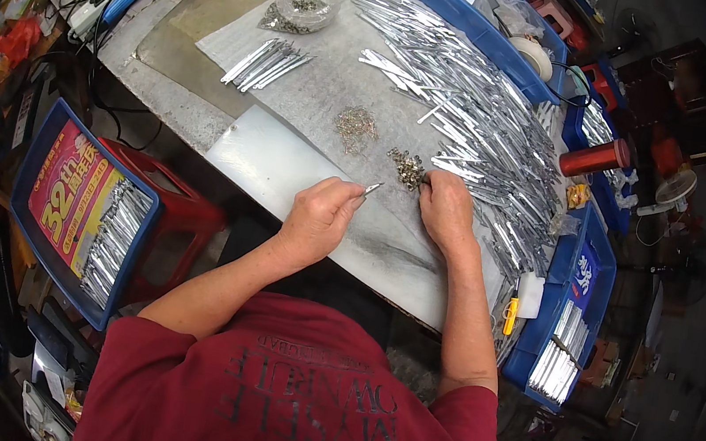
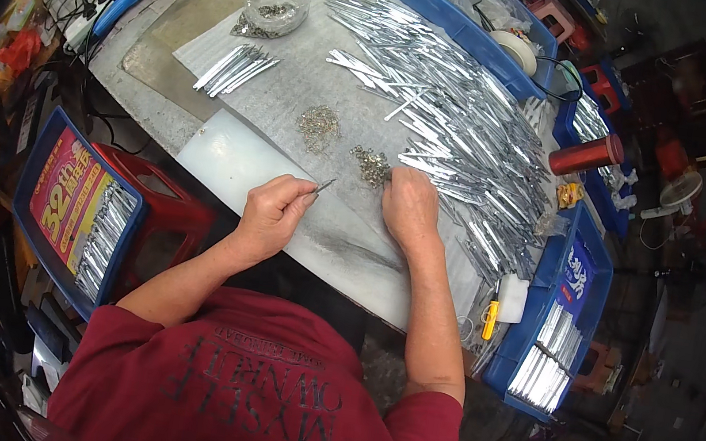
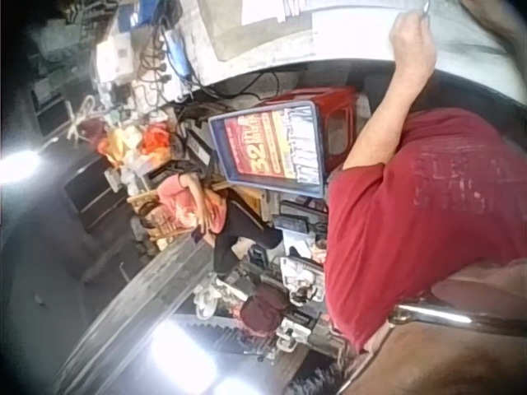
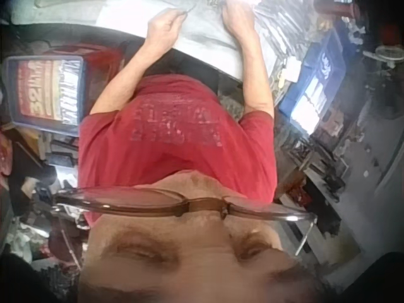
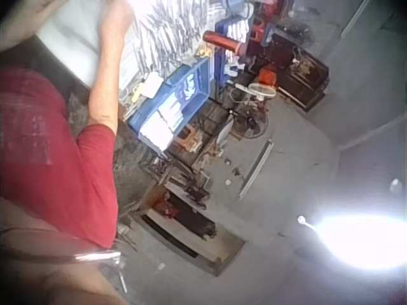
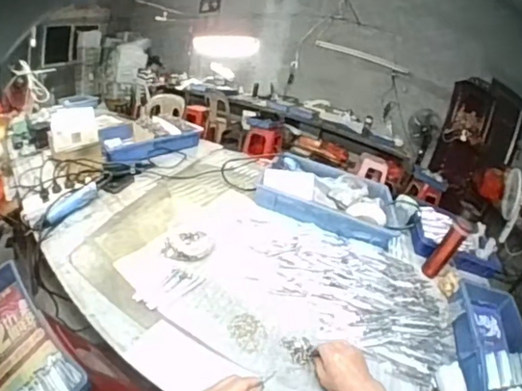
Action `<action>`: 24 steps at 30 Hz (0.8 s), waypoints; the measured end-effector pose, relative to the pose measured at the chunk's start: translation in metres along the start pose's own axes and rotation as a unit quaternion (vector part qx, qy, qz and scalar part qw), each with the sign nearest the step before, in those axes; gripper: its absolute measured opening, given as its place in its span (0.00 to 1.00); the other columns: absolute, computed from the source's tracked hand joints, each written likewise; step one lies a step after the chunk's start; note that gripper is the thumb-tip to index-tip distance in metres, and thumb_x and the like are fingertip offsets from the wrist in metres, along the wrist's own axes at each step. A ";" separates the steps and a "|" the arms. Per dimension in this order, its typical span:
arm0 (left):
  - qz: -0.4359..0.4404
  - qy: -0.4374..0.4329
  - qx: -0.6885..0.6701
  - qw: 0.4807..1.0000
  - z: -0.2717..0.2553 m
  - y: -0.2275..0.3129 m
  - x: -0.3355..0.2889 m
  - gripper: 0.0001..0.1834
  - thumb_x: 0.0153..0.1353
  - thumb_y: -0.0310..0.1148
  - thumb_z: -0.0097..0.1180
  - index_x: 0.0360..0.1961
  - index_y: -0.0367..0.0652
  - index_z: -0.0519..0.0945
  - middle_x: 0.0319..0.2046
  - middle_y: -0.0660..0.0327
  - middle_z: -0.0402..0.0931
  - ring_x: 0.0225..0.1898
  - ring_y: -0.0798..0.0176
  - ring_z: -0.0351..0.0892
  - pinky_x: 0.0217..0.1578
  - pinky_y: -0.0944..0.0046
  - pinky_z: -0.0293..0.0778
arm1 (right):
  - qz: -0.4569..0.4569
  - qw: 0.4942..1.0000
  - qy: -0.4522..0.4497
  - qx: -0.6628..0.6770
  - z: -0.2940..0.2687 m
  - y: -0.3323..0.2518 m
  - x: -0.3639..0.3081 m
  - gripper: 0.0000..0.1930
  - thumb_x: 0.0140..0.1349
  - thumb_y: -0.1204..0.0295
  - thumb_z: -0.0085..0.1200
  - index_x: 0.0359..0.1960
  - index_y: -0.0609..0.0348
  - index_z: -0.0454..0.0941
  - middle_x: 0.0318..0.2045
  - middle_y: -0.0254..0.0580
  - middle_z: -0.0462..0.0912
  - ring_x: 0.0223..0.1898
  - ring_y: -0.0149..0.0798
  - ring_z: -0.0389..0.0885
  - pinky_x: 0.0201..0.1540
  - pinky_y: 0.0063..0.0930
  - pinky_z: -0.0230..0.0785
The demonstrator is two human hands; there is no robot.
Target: The person assembles metal components by picking up metal strips and attaching small metal fasteners onto them by hand.
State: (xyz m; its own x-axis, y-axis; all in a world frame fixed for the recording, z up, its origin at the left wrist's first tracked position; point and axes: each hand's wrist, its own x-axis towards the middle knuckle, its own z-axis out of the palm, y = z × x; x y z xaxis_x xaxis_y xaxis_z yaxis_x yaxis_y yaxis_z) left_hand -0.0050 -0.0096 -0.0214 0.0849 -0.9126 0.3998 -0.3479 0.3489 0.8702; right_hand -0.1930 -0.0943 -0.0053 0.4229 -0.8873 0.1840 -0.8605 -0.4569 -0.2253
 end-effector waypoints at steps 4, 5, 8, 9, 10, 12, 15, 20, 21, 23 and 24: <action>0.011 0.015 0.001 1.000 0.002 -0.002 0.000 0.05 0.52 0.22 0.50 0.31 0.34 0.74 0.21 0.54 0.70 0.22 0.56 0.70 0.23 0.64 0.66 | 0.016 0.999 -0.005 0.029 0.000 0.000 0.001 0.05 0.47 0.75 0.49 0.24 0.65 0.72 0.25 0.53 0.74 0.33 0.51 0.72 0.37 0.40 0.63; 0.025 0.029 0.001 0.999 0.003 -0.003 0.000 0.04 0.53 0.23 0.51 0.30 0.34 0.75 0.20 0.56 0.69 0.20 0.62 0.69 0.22 0.67 0.64 | 0.020 0.999 -0.004 0.032 0.000 0.001 0.001 0.05 0.47 0.75 0.49 0.24 0.64 0.71 0.25 0.52 0.74 0.33 0.51 0.72 0.37 0.41 0.63; 0.010 -0.002 0.002 1.000 0.000 -0.001 0.005 0.05 0.52 0.22 0.49 0.32 0.34 0.73 0.23 0.52 0.70 0.26 0.51 0.71 0.26 0.60 0.67 | 0.003 0.999 0.029 0.014 0.004 0.006 0.002 0.04 0.46 0.76 0.49 0.23 0.63 0.71 0.25 0.51 0.74 0.32 0.50 0.72 0.36 0.41 0.63; 0.010 -0.001 0.001 1.000 0.000 -0.001 0.005 0.05 0.52 0.22 0.49 0.32 0.34 0.73 0.23 0.52 0.70 0.26 0.51 0.71 0.26 0.60 0.67 | -0.017 0.998 0.057 -0.005 0.005 0.007 0.000 0.03 0.46 0.76 0.50 0.23 0.63 0.71 0.25 0.50 0.74 0.31 0.50 0.72 0.36 0.40 0.63; 0.011 0.000 0.000 1.000 0.000 -0.002 0.004 0.05 0.52 0.22 0.49 0.32 0.34 0.73 0.23 0.52 0.70 0.25 0.51 0.71 0.26 0.60 0.67 | -0.017 0.998 0.057 -0.006 0.005 0.007 -0.002 0.03 0.46 0.76 0.50 0.23 0.63 0.71 0.25 0.50 0.74 0.31 0.50 0.72 0.36 0.40 0.63; 0.013 0.001 -0.004 1.000 0.000 -0.002 0.004 0.05 0.52 0.22 0.49 0.32 0.34 0.73 0.23 0.53 0.70 0.25 0.52 0.71 0.25 0.60 0.67 | -0.059 0.994 0.076 -0.048 0.004 0.007 -0.006 0.02 0.45 0.77 0.50 0.22 0.62 0.71 0.24 0.48 0.74 0.31 0.48 0.72 0.35 0.40 0.63; 0.013 0.006 -0.007 1.000 -0.001 -0.002 0.004 0.05 0.53 0.22 0.49 0.31 0.34 0.73 0.22 0.53 0.70 0.24 0.52 0.71 0.25 0.61 0.67 | -0.072 0.997 0.037 -0.017 -0.003 0.006 -0.008 0.03 0.46 0.77 0.51 0.23 0.63 0.72 0.24 0.48 0.74 0.31 0.48 0.72 0.35 0.38 0.63; 0.017 0.008 -0.002 1.000 -0.001 -0.004 0.004 0.04 0.53 0.23 0.49 0.31 0.34 0.73 0.22 0.53 0.69 0.24 0.53 0.71 0.24 0.62 0.67 | -0.008 0.994 0.021 0.105 -0.012 0.010 -0.009 0.04 0.48 0.76 0.51 0.26 0.64 0.74 0.25 0.50 0.75 0.32 0.49 0.73 0.36 0.36 0.64; 0.017 0.008 -0.003 1.000 -0.001 -0.004 0.004 0.04 0.53 0.23 0.49 0.31 0.34 0.73 0.22 0.53 0.69 0.24 0.53 0.71 0.24 0.62 0.67 | 0.010 0.992 0.021 0.123 -0.012 0.010 -0.009 0.05 0.49 0.76 0.51 0.26 0.65 0.75 0.25 0.50 0.76 0.32 0.49 0.73 0.36 0.36 0.65; 0.014 0.009 -0.009 1.000 -0.002 -0.004 0.003 0.05 0.52 0.22 0.49 0.31 0.34 0.73 0.22 0.53 0.69 0.24 0.52 0.71 0.24 0.61 0.67 | -0.001 0.993 0.023 0.113 -0.009 0.010 -0.009 0.05 0.48 0.76 0.51 0.26 0.65 0.74 0.25 0.50 0.76 0.32 0.49 0.73 0.36 0.36 0.65; 0.014 0.007 -0.007 1.000 -0.001 -0.003 0.004 0.05 0.52 0.22 0.49 0.31 0.34 0.73 0.22 0.53 0.69 0.24 0.52 0.71 0.24 0.61 0.67 | -0.013 0.994 0.026 0.106 -0.009 0.011 -0.009 0.05 0.48 0.76 0.51 0.26 0.65 0.74 0.25 0.50 0.75 0.31 0.49 0.73 0.36 0.37 0.65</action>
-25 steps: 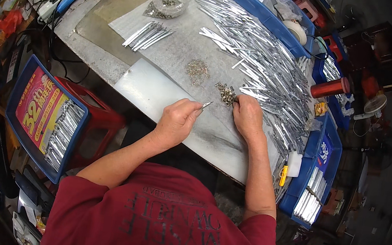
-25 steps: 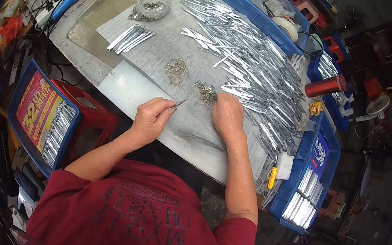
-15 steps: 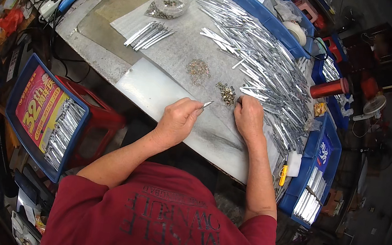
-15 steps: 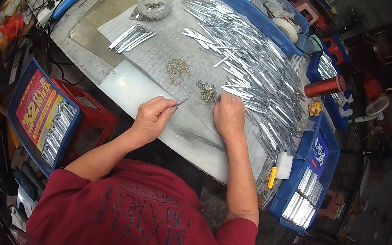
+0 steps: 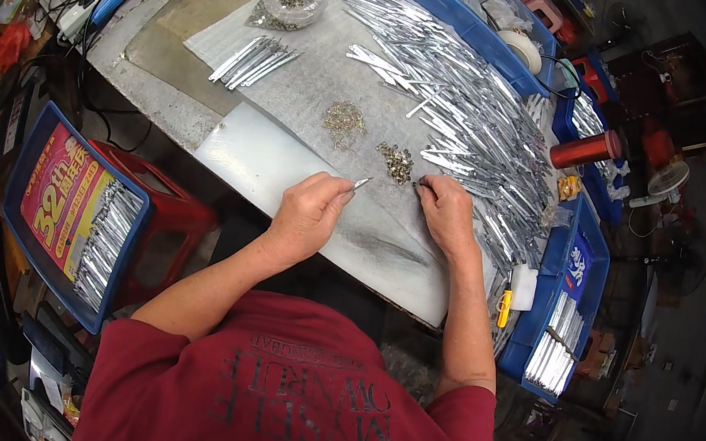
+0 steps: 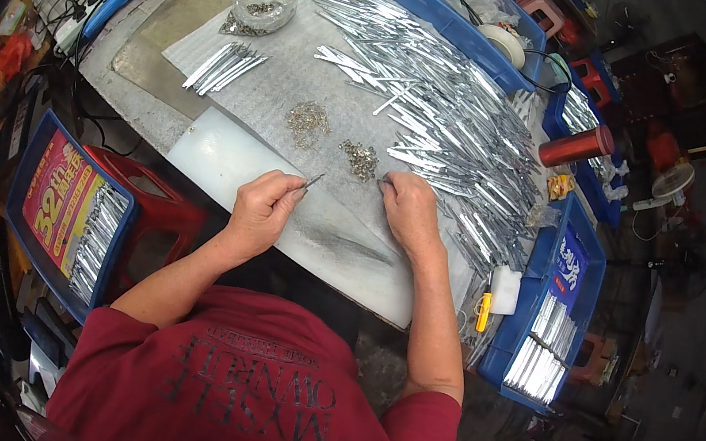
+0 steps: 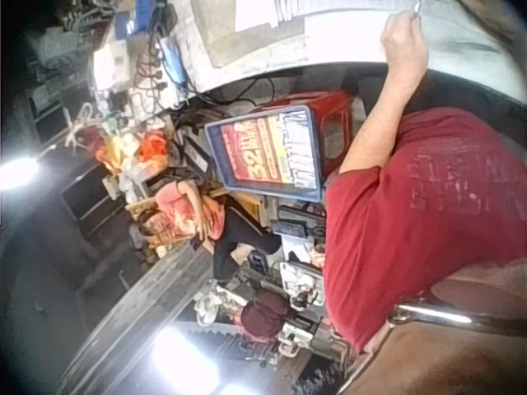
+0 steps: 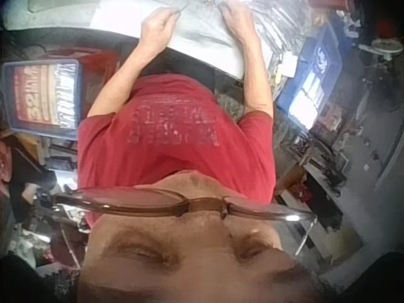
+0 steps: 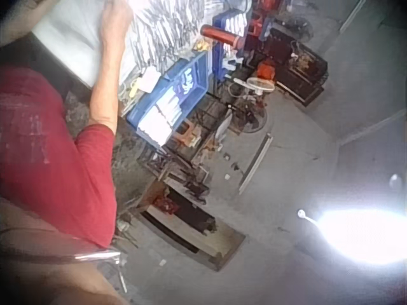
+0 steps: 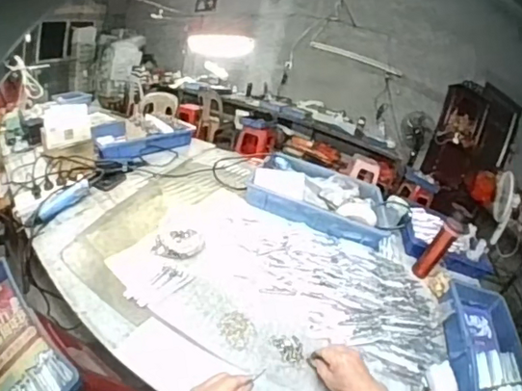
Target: The person assembles metal components by picking up metal strips and attaching small metal fasteners onto them by hand.
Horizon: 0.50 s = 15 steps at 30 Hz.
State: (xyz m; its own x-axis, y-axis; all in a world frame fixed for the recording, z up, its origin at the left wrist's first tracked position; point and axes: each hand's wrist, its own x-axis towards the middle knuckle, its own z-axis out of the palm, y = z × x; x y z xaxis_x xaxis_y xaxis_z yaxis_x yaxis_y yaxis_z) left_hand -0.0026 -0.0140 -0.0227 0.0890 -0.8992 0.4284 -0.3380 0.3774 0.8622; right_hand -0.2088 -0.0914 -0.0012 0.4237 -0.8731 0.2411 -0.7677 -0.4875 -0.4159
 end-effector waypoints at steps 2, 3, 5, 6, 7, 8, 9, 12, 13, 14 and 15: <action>0.009 -0.005 0.020 1.000 0.002 0.001 0.000 0.05 0.52 0.22 0.50 0.31 0.34 0.73 0.22 0.53 0.69 0.24 0.52 0.71 0.25 0.60 0.67 | -0.012 1.000 -0.006 -0.018 0.000 0.003 0.001 0.05 0.48 0.76 0.51 0.26 0.65 0.74 0.25 0.50 0.75 0.31 0.49 0.73 0.36 0.37 0.65; 0.008 -0.004 0.020 1.000 0.002 0.000 0.000 0.05 0.52 0.22 0.50 0.31 0.34 0.73 0.22 0.53 0.69 0.24 0.52 0.71 0.25 0.60 0.67 | -0.027 0.999 -0.013 -0.041 0.002 0.002 0.002 0.05 0.48 0.76 0.51 0.26 0.65 0.74 0.25 0.49 0.75 0.31 0.49 0.73 0.35 0.37 0.65; 0.029 -0.006 0.028 0.999 0.003 0.000 -0.001 0.06 0.50 0.21 0.50 0.32 0.35 0.73 0.22 0.53 0.69 0.24 0.51 0.71 0.24 0.60 0.68 | -0.038 0.998 -0.012 -0.054 0.005 0.003 0.002 0.05 0.48 0.76 0.51 0.26 0.64 0.74 0.25 0.50 0.75 0.31 0.50 0.73 0.35 0.38 0.65; 0.028 -0.004 0.029 0.999 0.004 -0.001 -0.002 0.06 0.50 0.21 0.50 0.32 0.35 0.73 0.22 0.53 0.69 0.24 0.51 0.71 0.24 0.60 0.68 | -0.049 0.996 -0.010 -0.069 0.005 0.003 0.003 0.05 0.48 0.76 0.51 0.25 0.64 0.74 0.24 0.50 0.75 0.30 0.50 0.73 0.35 0.38 0.65; 0.045 0.009 0.033 0.998 0.005 -0.002 -0.002 0.06 0.50 0.20 0.51 0.32 0.34 0.73 0.21 0.54 0.69 0.22 0.54 0.70 0.23 0.62 0.67 | -0.050 0.996 -0.011 -0.068 0.006 0.002 0.004 0.05 0.48 0.76 0.51 0.25 0.64 0.74 0.24 0.50 0.75 0.30 0.50 0.73 0.35 0.38 0.65; 0.062 0.022 0.037 0.997 0.006 -0.002 -0.003 0.06 0.50 0.19 0.52 0.31 0.34 0.74 0.20 0.55 0.68 0.20 0.57 0.70 0.21 0.65 0.66 | -0.047 0.996 -0.012 -0.078 0.007 0.001 0.004 0.04 0.48 0.76 0.51 0.25 0.64 0.73 0.24 0.50 0.75 0.30 0.50 0.73 0.35 0.38 0.65; 0.061 0.023 0.038 0.997 0.006 -0.003 -0.003 0.06 0.50 0.19 0.52 0.31 0.34 0.74 0.20 0.55 0.68 0.20 0.57 0.70 0.21 0.65 0.66 | -0.044 0.995 -0.013 -0.089 0.007 0.001 0.005 0.04 0.47 0.76 0.51 0.24 0.64 0.73 0.24 0.50 0.75 0.30 0.50 0.73 0.36 0.38 0.65; 0.089 0.019 0.063 0.994 0.006 -0.003 -0.005 0.08 0.48 0.18 0.52 0.32 0.34 0.74 0.20 0.55 0.69 0.21 0.56 0.70 0.21 0.64 0.66 | -0.027 0.995 -0.007 -0.100 0.010 0.000 0.006 0.04 0.48 0.76 0.51 0.23 0.64 0.73 0.23 0.50 0.75 0.30 0.50 0.73 0.35 0.39 0.65; 0.086 0.012 0.065 0.994 0.006 -0.003 -0.005 0.09 0.48 0.18 0.52 0.32 0.34 0.74 0.21 0.55 0.69 0.21 0.55 0.71 0.21 0.63 0.67 | -0.027 0.995 -0.008 -0.099 0.011 -0.002 0.006 0.04 0.48 0.76 0.51 0.23 0.64 0.73 0.23 0.50 0.75 0.30 0.50 0.73 0.35 0.39 0.65; 0.083 0.005 0.067 0.994 0.006 -0.003 -0.005 0.09 0.47 0.18 0.52 0.33 0.35 0.74 0.21 0.55 0.69 0.21 0.55 0.71 0.21 0.63 0.67 | -0.002 0.994 -0.006 -0.111 0.011 -0.005 0.006 0.04 0.48 0.76 0.50 0.23 0.65 0.73 0.23 0.51 0.75 0.30 0.51 0.73 0.35 0.39 0.65; 0.083 0.006 0.068 0.994 0.006 -0.003 -0.005 0.09 0.47 0.18 0.52 0.33 0.35 0.74 0.21 0.55 0.69 0.21 0.55 0.71 0.21 0.63 0.67 | 0.022 0.992 -0.005 -0.123 0.012 -0.008 0.006 0.04 0.48 0.76 0.50 0.23 0.65 0.72 0.23 0.51 0.75 0.30 0.51 0.73 0.35 0.39 0.65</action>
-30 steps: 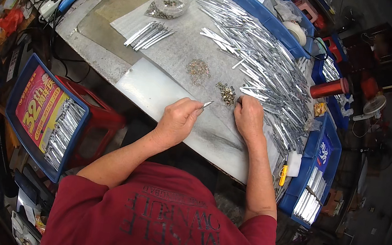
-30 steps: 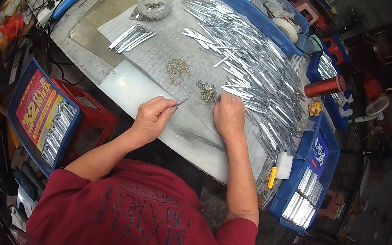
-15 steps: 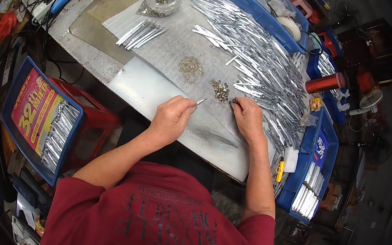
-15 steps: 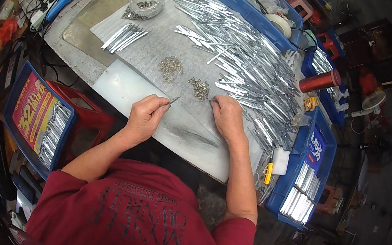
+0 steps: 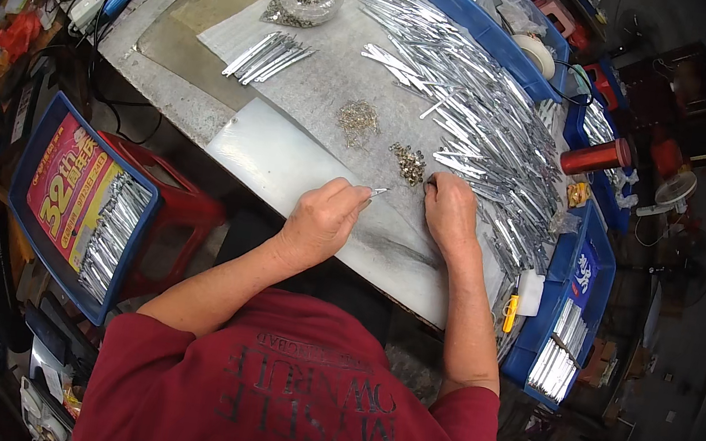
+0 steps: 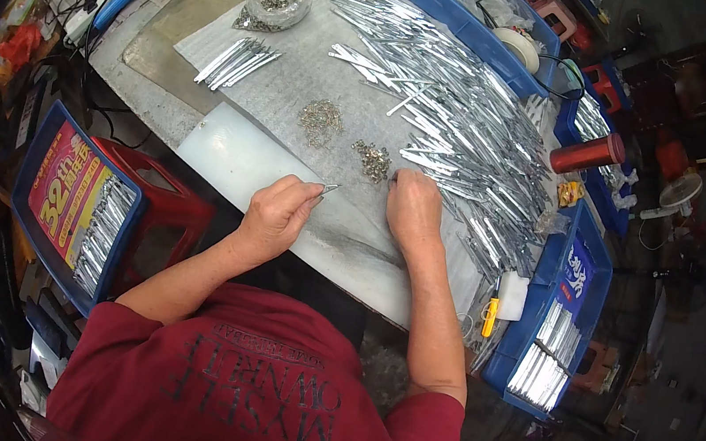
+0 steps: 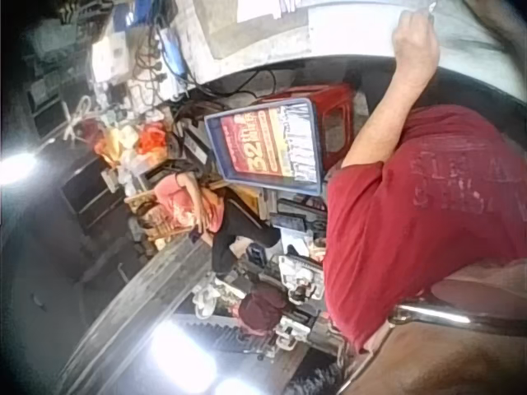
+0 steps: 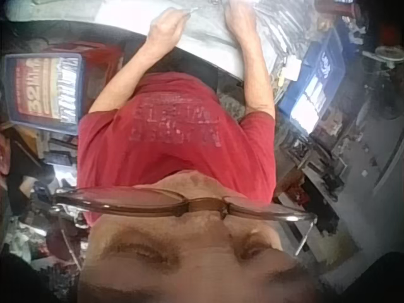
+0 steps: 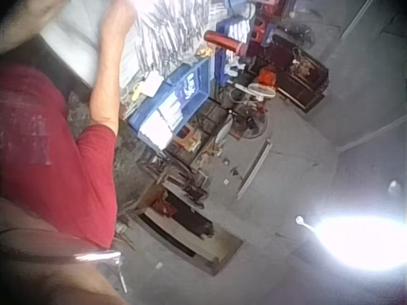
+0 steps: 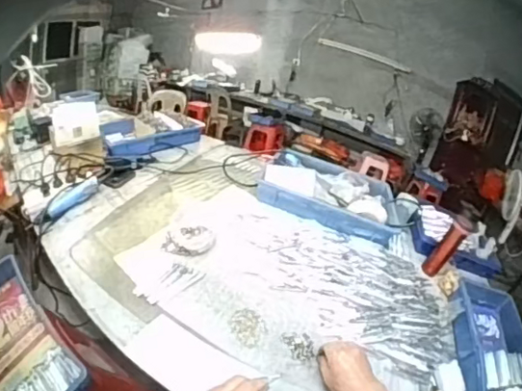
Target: The person assembles metal components by picking up metal strips and attaching small metal fasteners onto them by hand.
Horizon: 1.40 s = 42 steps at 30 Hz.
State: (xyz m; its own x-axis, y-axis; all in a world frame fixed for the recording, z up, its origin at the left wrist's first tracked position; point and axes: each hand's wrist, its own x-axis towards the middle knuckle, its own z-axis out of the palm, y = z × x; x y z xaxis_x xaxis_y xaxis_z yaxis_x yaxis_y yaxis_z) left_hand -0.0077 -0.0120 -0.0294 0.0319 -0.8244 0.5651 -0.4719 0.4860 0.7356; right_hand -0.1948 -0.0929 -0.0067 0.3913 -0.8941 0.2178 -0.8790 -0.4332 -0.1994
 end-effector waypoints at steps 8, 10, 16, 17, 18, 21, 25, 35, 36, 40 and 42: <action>0.002 0.000 0.011 1.000 0.001 0.000 -0.001 0.10 0.47 0.17 0.52 0.33 0.36 0.74 0.20 0.54 0.68 0.20 0.54 0.71 0.21 0.63 0.67 | 0.037 0.999 -0.012 0.018 0.002 -0.004 0.005 0.05 0.47 0.76 0.47 0.22 0.68 0.72 0.24 0.57 0.75 0.29 0.55 0.74 0.35 0.43 0.65; 0.001 0.004 0.009 1.000 0.000 0.004 0.001 0.10 0.48 0.17 0.52 0.34 0.36 0.73 0.20 0.55 0.68 0.20 0.54 0.71 0.21 0.62 0.67 | 0.039 0.998 -0.007 0.042 0.001 -0.003 0.004 0.06 0.47 0.76 0.47 0.22 0.68 0.72 0.24 0.57 0.75 0.29 0.56 0.74 0.35 0.43 0.65; 0.010 0.005 0.009 1.000 0.000 0.001 -0.002 0.09 0.49 0.18 0.51 0.34 0.37 0.72 0.21 0.54 0.70 0.21 0.54 0.72 0.22 0.63 0.68 | 0.043 0.997 0.009 0.057 0.003 -0.001 0.001 0.06 0.47 0.76 0.46 0.23 0.68 0.73 0.24 0.56 0.75 0.29 0.55 0.74 0.35 0.42 0.65; 0.006 0.016 -0.001 1.000 0.000 0.001 -0.002 0.09 0.49 0.18 0.51 0.34 0.37 0.72 0.22 0.53 0.71 0.22 0.54 0.73 0.23 0.63 0.68 | 0.047 0.997 0.013 0.061 0.003 -0.001 0.000 0.06 0.47 0.76 0.46 0.23 0.68 0.73 0.24 0.56 0.75 0.29 0.54 0.74 0.35 0.42 0.65; 0.007 0.016 -0.001 1.000 0.000 0.001 -0.001 0.09 0.49 0.18 0.51 0.34 0.37 0.72 0.22 0.53 0.71 0.22 0.54 0.73 0.23 0.63 0.68 | 0.050 0.996 0.017 0.065 0.004 0.000 0.000 0.06 0.47 0.76 0.46 0.23 0.67 0.73 0.24 0.56 0.75 0.29 0.54 0.74 0.35 0.42 0.65; -0.012 0.026 -0.022 0.999 0.000 0.002 0.000 0.08 0.49 0.18 0.51 0.33 0.36 0.71 0.25 0.52 0.72 0.24 0.54 0.74 0.24 0.63 0.69 | 0.048 0.996 0.025 0.071 0.003 -0.001 0.000 0.06 0.47 0.76 0.46 0.22 0.67 0.73 0.23 0.55 0.75 0.29 0.54 0.74 0.34 0.41 0.65; -0.005 0.019 -0.018 1.000 0.001 0.003 0.001 0.10 0.49 0.19 0.51 0.35 0.37 0.71 0.24 0.52 0.72 0.25 0.52 0.73 0.24 0.60 0.69 | 0.044 0.996 0.031 0.075 0.004 0.000 0.000 0.05 0.46 0.77 0.46 0.22 0.67 0.73 0.23 0.55 0.75 0.28 0.53 0.74 0.34 0.41 0.65; 0.010 0.005 -0.011 1.000 0.001 -0.003 -0.003 0.10 0.47 0.18 0.52 0.34 0.36 0.73 0.23 0.54 0.72 0.23 0.55 0.73 0.22 0.63 0.68 | 0.044 0.995 0.031 0.080 0.004 0.001 0.000 0.06 0.47 0.76 0.47 0.23 0.67 0.73 0.23 0.54 0.75 0.29 0.53 0.74 0.34 0.41 0.65; 0.010 0.004 -0.011 1.000 0.001 -0.001 -0.002 0.10 0.47 0.18 0.52 0.34 0.36 0.73 0.23 0.54 0.72 0.23 0.55 0.73 0.22 0.63 0.68 | 0.044 0.996 0.028 0.079 0.004 0.001 -0.001 0.06 0.47 0.76 0.47 0.23 0.67 0.73 0.24 0.54 0.76 0.29 0.53 0.74 0.34 0.41 0.65; 0.002 0.016 -0.011 1.000 0.001 0.003 0.001 0.10 0.47 0.18 0.52 0.34 0.36 0.73 0.23 0.54 0.72 0.23 0.54 0.73 0.23 0.63 0.69 | 0.052 0.995 0.029 0.078 0.005 0.001 -0.001 0.06 0.47 0.76 0.47 0.24 0.67 0.73 0.24 0.55 0.76 0.30 0.53 0.74 0.34 0.41 0.65; -0.002 0.019 -0.008 1.000 0.000 0.003 0.001 0.10 0.47 0.17 0.52 0.34 0.35 0.72 0.24 0.54 0.72 0.23 0.54 0.74 0.23 0.63 0.69 | 0.054 0.994 0.029 0.087 0.004 0.001 -0.001 0.06 0.48 0.76 0.47 0.24 0.67 0.73 0.24 0.55 0.75 0.30 0.54 0.74 0.35 0.41 0.65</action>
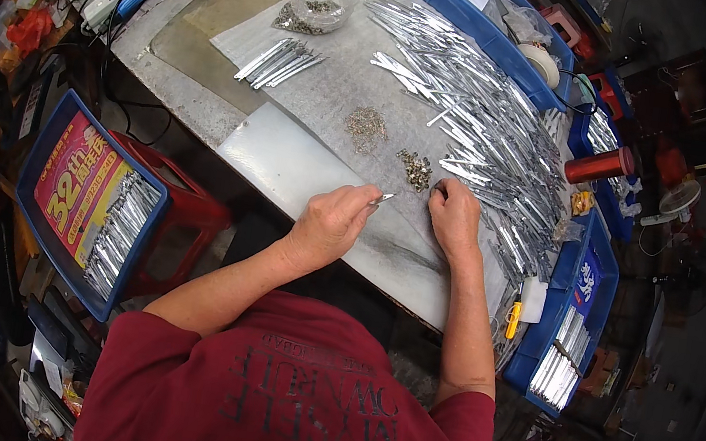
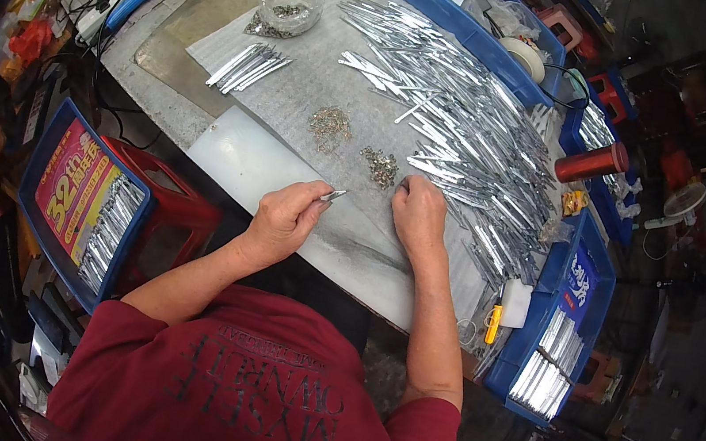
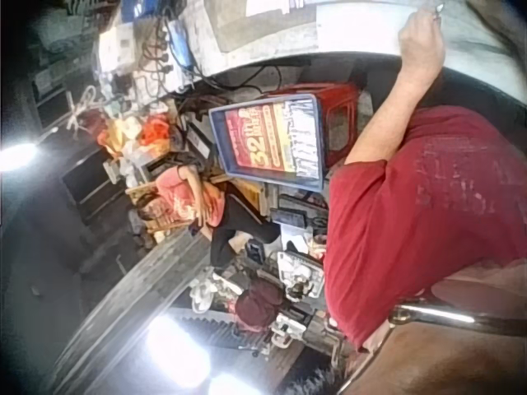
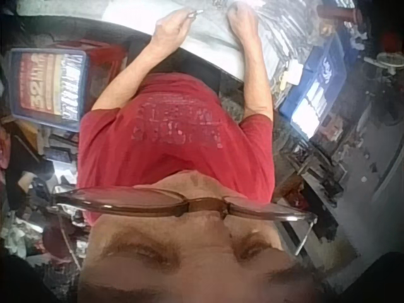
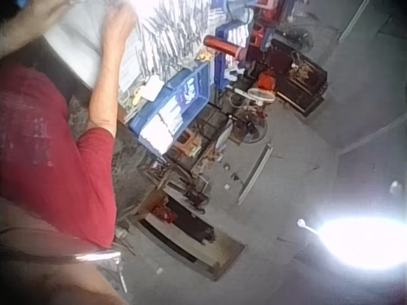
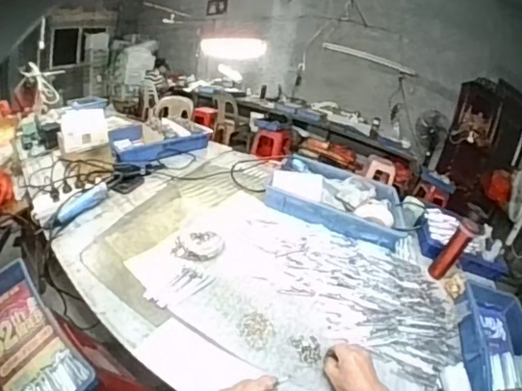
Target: The person assembles metal components by picking up metal strips and attaching small metal fasteners onto them by hand.
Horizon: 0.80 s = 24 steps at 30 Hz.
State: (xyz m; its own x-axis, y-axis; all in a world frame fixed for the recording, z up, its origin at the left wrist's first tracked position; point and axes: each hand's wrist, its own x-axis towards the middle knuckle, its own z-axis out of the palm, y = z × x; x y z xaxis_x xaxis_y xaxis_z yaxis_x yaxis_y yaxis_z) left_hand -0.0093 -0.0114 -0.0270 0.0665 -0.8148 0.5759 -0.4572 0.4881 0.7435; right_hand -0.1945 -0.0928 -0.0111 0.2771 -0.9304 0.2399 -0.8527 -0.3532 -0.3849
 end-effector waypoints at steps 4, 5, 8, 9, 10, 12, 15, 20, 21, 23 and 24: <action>-0.003 -0.013 0.006 1.000 -0.001 0.000 0.000 0.12 0.47 0.17 0.51 0.36 0.36 0.73 0.24 0.54 0.72 0.23 0.55 0.74 0.24 0.64 0.69 | 0.003 1.000 -0.008 0.000 -0.002 -0.001 0.000 0.06 0.48 0.76 0.47 0.24 0.67 0.73 0.24 0.55 0.75 0.30 0.53 0.74 0.35 0.41 0.65; -0.005 -0.014 0.004 1.000 -0.001 0.000 -0.001 0.13 0.47 0.16 0.51 0.36 0.37 0.73 0.23 0.54 0.72 0.23 0.56 0.74 0.24 0.64 0.69 | 0.006 1.000 -0.006 0.004 -0.003 -0.002 0.000 0.06 0.48 0.76 0.47 0.23 0.67 0.73 0.24 0.55 0.75 0.30 0.54 0.74 0.35 0.41 0.65; -0.006 -0.024 0.007 1.000 -0.002 0.001 -0.001 0.14 0.47 0.16 0.51 0.37 0.38 0.75 0.22 0.55 0.72 0.22 0.57 0.73 0.24 0.64 0.69 | 0.010 1.000 0.003 0.019 -0.004 -0.002 -0.001 0.06 0.48 0.76 0.47 0.24 0.67 0.73 0.24 0.55 0.75 0.29 0.54 0.74 0.35 0.41 0.65; -0.006 -0.023 0.008 1.000 -0.003 0.000 -0.002 0.14 0.47 0.16 0.51 0.37 0.38 0.75 0.22 0.55 0.72 0.22 0.57 0.73 0.24 0.64 0.69 | 0.011 0.999 0.010 0.030 -0.004 -0.002 -0.001 0.06 0.48 0.76 0.47 0.25 0.67 0.73 0.24 0.56 0.75 0.29 0.54 0.73 0.34 0.40 0.65; 0.006 -0.012 0.002 1.000 -0.002 0.000 -0.002 0.15 0.46 0.16 0.51 0.38 0.39 0.75 0.20 0.55 0.69 0.21 0.55 0.71 0.22 0.63 0.69 | 0.010 0.999 0.010 0.030 -0.005 -0.003 -0.003 0.06 0.48 0.76 0.47 0.25 0.67 0.73 0.24 0.56 0.75 0.29 0.54 0.73 0.34 0.40 0.65; 0.019 -0.001 -0.004 1.000 -0.003 -0.001 -0.001 0.16 0.45 0.17 0.50 0.38 0.40 0.75 0.19 0.56 0.66 0.20 0.54 0.69 0.21 0.62 0.68 | 0.067 0.991 0.037 0.113 -0.008 -0.008 -0.010 0.06 0.50 0.76 0.49 0.26 0.67 0.74 0.21 0.46 0.76 0.24 0.42 0.74 0.29 0.31 0.65; -0.005 0.002 -0.039 0.999 -0.004 -0.003 0.001 0.15 0.47 0.17 0.49 0.38 0.39 0.76 0.20 0.57 0.67 0.20 0.59 0.70 0.21 0.66 0.67 | 0.154 0.925 0.031 0.347 -0.008 -0.021 -0.024 0.05 0.53 0.75 0.50 0.27 0.67 0.74 0.19 0.33 0.73 0.21 0.26 0.69 0.25 0.20 0.61; -0.176 -0.010 -0.296 0.939 -0.002 0.003 0.000 0.11 0.55 0.20 0.49 0.40 0.35 0.76 0.23 0.65 0.70 0.23 0.76 0.66 0.23 0.77 0.63 | 0.141 0.802 0.015 0.580 0.000 -0.050 -0.043 0.04 0.56 0.76 0.49 0.31 0.64 0.72 0.25 0.28 0.72 0.27 0.20 0.65 0.31 0.13 0.58; -0.175 -0.012 -0.297 0.939 -0.002 0.007 0.000 0.11 0.55 0.20 0.49 0.40 0.35 0.76 0.23 0.65 0.70 0.23 0.76 0.66 0.23 0.77 0.63 | 0.142 0.802 0.017 0.580 0.001 -0.053 -0.045 0.04 0.56 0.76 0.49 0.31 0.64 0.72 0.25 0.28 0.72 0.27 0.20 0.65 0.31 0.13 0.58; -0.255 -0.027 -0.368 0.894 -0.002 0.016 0.002 0.10 0.54 0.19 0.49 0.38 0.33 0.76 0.26 0.60 0.73 0.28 0.72 0.70 0.28 0.74 0.67 | 0.162 0.743 -0.005 0.649 0.002 -0.062 -0.048 0.04 0.56 0.75 0.49 0.31 0.63 0.72 0.24 0.29 0.72 0.26 0.21 0.66 0.30 0.13 0.58; -0.255 -0.025 -0.368 0.894 -0.004 0.017 0.002 0.10 0.54 0.19 0.49 0.38 0.33 0.76 0.26 0.60 0.73 0.28 0.72 0.70 0.28 0.74 0.67 | 0.170 0.727 -0.005 0.665 0.002 -0.070 -0.047 0.04 0.56 0.76 0.49 0.31 0.63 0.72 0.24 0.30 0.71 0.26 0.22 0.65 0.30 0.14 0.58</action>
State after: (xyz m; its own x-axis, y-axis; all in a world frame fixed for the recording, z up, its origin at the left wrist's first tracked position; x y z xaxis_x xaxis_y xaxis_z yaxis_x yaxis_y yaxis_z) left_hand -0.0138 -0.0031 -0.0118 0.0508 -0.9941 0.0958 0.3298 0.1072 0.9379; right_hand -0.1474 -0.0244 0.0025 0.1585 -0.9845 -0.0746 0.3077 0.1211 -0.9438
